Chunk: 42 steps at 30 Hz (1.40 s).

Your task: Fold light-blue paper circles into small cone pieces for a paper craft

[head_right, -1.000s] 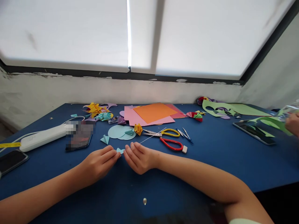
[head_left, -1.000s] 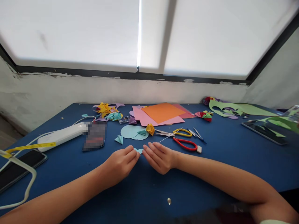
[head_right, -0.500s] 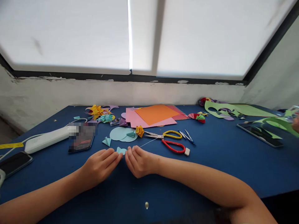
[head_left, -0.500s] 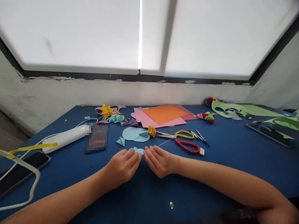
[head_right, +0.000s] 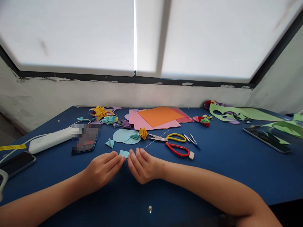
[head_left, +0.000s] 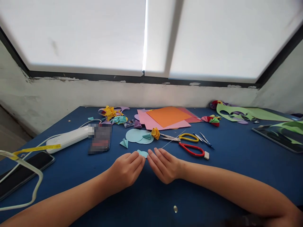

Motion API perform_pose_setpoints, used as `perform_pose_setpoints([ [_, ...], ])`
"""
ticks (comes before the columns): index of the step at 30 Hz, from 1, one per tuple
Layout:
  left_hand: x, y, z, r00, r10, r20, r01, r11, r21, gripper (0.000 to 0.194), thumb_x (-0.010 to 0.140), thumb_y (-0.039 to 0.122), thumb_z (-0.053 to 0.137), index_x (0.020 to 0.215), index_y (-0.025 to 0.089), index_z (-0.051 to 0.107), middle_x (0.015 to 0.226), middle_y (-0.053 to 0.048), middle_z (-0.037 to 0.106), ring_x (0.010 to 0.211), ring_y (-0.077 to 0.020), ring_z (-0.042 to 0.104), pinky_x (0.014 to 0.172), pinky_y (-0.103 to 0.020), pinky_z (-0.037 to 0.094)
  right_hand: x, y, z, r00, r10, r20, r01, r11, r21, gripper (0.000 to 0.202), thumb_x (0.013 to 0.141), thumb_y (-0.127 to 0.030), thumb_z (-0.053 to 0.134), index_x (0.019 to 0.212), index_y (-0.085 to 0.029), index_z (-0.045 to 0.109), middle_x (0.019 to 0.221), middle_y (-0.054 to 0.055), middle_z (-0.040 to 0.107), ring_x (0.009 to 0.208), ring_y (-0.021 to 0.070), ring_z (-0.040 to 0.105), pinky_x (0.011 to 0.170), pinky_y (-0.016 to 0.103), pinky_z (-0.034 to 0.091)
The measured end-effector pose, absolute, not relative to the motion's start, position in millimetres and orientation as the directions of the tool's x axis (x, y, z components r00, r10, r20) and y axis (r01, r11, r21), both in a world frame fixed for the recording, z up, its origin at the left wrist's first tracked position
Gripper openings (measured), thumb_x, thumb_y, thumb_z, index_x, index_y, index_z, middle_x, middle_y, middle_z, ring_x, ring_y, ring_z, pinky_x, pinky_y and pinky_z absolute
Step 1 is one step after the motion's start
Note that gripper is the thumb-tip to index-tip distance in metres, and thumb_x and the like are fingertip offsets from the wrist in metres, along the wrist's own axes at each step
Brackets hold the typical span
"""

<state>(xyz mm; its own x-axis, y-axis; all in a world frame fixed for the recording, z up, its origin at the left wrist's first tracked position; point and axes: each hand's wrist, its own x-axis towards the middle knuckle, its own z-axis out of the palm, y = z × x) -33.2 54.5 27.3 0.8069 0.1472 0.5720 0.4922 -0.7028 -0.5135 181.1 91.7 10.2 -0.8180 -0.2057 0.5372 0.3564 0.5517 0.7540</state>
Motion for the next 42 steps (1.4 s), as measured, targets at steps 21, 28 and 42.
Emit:
perform_pose_setpoints([
  [21, -32.1, 53.0, 30.4, 0.816, 0.136, 0.561, 0.476, -0.709, -0.521, 0.009, 0.083, 0.005, 0.055, 0.089, 0.002, 0.062, 0.073, -0.009, 0.064, 0.071, -0.0198, 0.061, 0.058, -0.031, 0.054, 181.0, 93.9, 8.5, -0.838, -0.2, 0.508, 0.327, 0.561, 0.76, 0.034, 0.086, -0.016, 0.039, 0.104, 0.001, 0.062, 0.101, 0.02, 0.066, 0.092, 0.0278, 0.065, 0.077, 0.036, 0.053],
  [28, -30.1, 50.3, 33.1, 0.815, 0.123, 0.567, 0.473, -0.706, -0.527, 0.01, 0.085, 0.005, 0.052, 0.086, 0.003, 0.062, 0.071, -0.009, 0.064, 0.071, -0.0194, 0.062, 0.059, -0.03, 0.054, 181.9, 93.6, 8.8, -0.805, -0.261, 0.532, 0.322, 0.56, 0.763, 0.03, 0.086, -0.017, 0.04, 0.099, -0.003, 0.064, 0.101, 0.017, 0.067, 0.089, 0.0257, 0.066, 0.075, 0.035, 0.054],
  [42, -30.5, 52.5, 31.4, 0.818, 0.114, 0.564, 0.476, -0.685, -0.551, 0.012, 0.084, 0.003, 0.051, 0.09, 0.0, 0.06, 0.073, -0.012, 0.065, 0.069, -0.0214, 0.062, 0.053, -0.032, 0.053, 180.7, 93.3, 10.4, -0.838, -0.225, 0.498, 0.296, 0.578, 0.76, 0.032, 0.086, -0.013, 0.037, 0.1, 0.0, 0.063, 0.1, 0.02, 0.067, 0.09, 0.0266, 0.066, 0.073, 0.035, 0.054],
])
